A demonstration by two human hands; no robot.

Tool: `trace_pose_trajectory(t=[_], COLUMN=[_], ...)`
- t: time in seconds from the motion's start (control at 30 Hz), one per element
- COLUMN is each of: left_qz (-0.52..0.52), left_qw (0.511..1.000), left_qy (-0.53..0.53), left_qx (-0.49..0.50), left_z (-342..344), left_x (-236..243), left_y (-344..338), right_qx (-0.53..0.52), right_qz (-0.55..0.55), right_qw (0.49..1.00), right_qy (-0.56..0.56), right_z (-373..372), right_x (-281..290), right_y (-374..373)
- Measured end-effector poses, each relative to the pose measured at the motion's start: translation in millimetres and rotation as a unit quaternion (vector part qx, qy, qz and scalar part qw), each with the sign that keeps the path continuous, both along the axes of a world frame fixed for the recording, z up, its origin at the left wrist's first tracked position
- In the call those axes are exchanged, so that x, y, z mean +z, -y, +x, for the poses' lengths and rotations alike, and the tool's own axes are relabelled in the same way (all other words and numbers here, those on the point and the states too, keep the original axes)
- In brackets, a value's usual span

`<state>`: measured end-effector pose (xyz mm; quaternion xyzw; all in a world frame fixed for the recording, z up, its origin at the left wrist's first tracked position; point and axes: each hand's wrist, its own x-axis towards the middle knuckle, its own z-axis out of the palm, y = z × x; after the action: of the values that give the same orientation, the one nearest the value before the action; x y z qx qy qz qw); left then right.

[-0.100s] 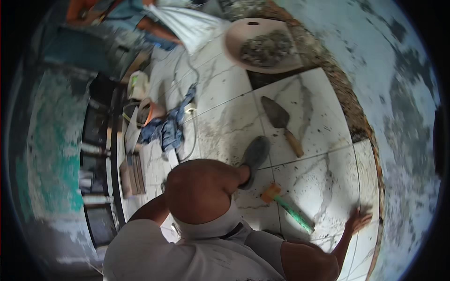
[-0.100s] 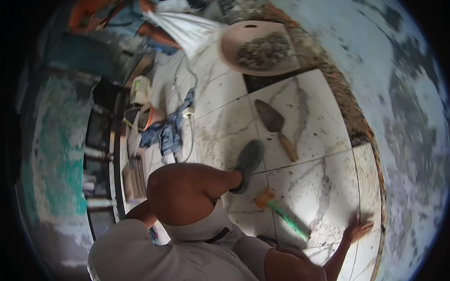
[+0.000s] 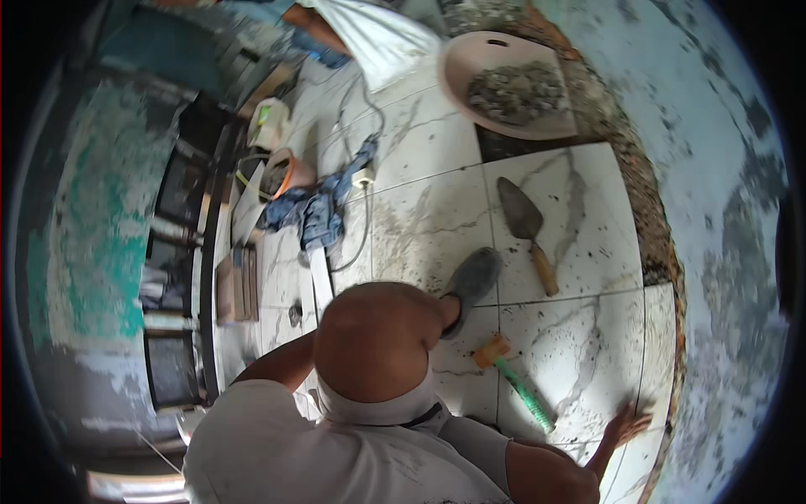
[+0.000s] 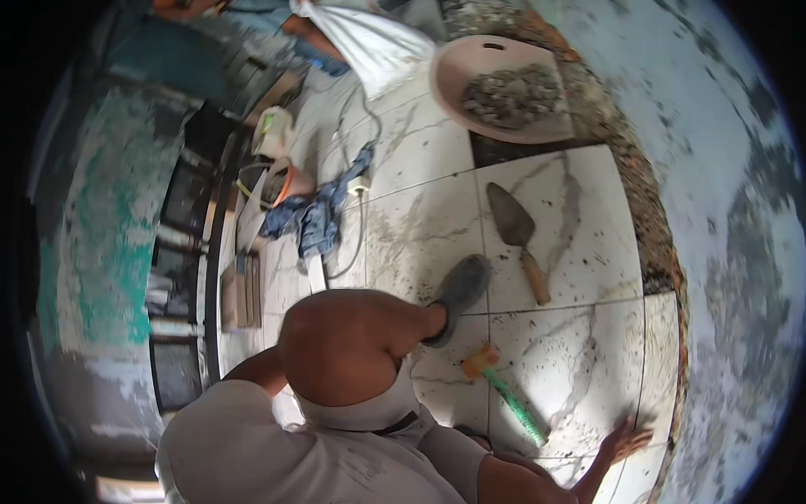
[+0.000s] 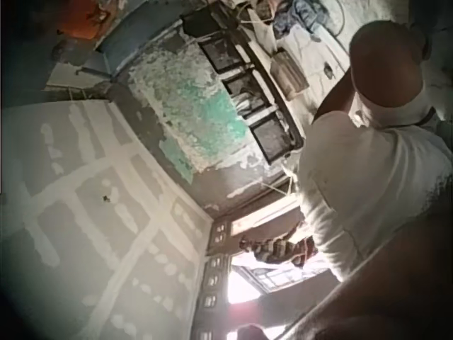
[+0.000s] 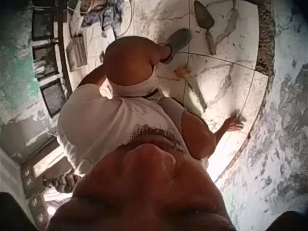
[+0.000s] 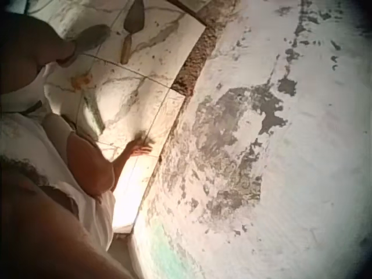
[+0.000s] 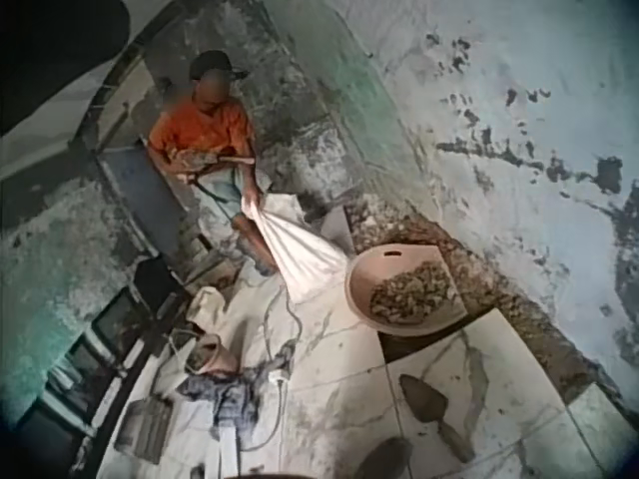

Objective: The person levels mortar along a floor section using a trowel, places tiles onto the mortar by hand, and taps the tiles into place using a rubber mallet.

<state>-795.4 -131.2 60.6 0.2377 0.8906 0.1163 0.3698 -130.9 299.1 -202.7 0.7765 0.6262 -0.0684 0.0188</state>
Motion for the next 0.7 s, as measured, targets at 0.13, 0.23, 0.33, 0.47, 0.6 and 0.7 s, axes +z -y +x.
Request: trace_pose_trajectory(t=[0.13, 0.23, 0.33, 0.47, 0.6, 0.7], left_qz=[-0.001, 0.017, -0.022, 0.014, 0.047, 0.078], left_qw=[0.999, 0.997, 0.995, 0.978, 0.973, 0.982], left_qy=[0.028, 0.074, 0.065, -0.078, -0.071, -0.038], left_qx=[0.024, -0.002, -0.079, -0.196, -0.213, -0.167], left_z=[12, 9, -22, -101, -130, -125], left_x=[-20, -35, -30, 87, 191, 263], left_y=[5, -42, -92, -182, -237, -216], right_qx=[0.066, 0.197, 0.262, 0.419, 0.561, 0.513], right_qz=[-0.065, 0.01, -0.104, -0.131, -0.104, -0.224], right_qw=[0.996, 0.977, 0.947, 0.886, 0.819, 0.823], right_qy=[0.01, -0.076, -0.155, -0.147, -0.062, -0.091], right_z=[-55, -15, -42, -116, -170, -135], right_x=[56, 79, 155, 321, 489, 554], right_y=[-1, -38, -90, -140, -131, -124])
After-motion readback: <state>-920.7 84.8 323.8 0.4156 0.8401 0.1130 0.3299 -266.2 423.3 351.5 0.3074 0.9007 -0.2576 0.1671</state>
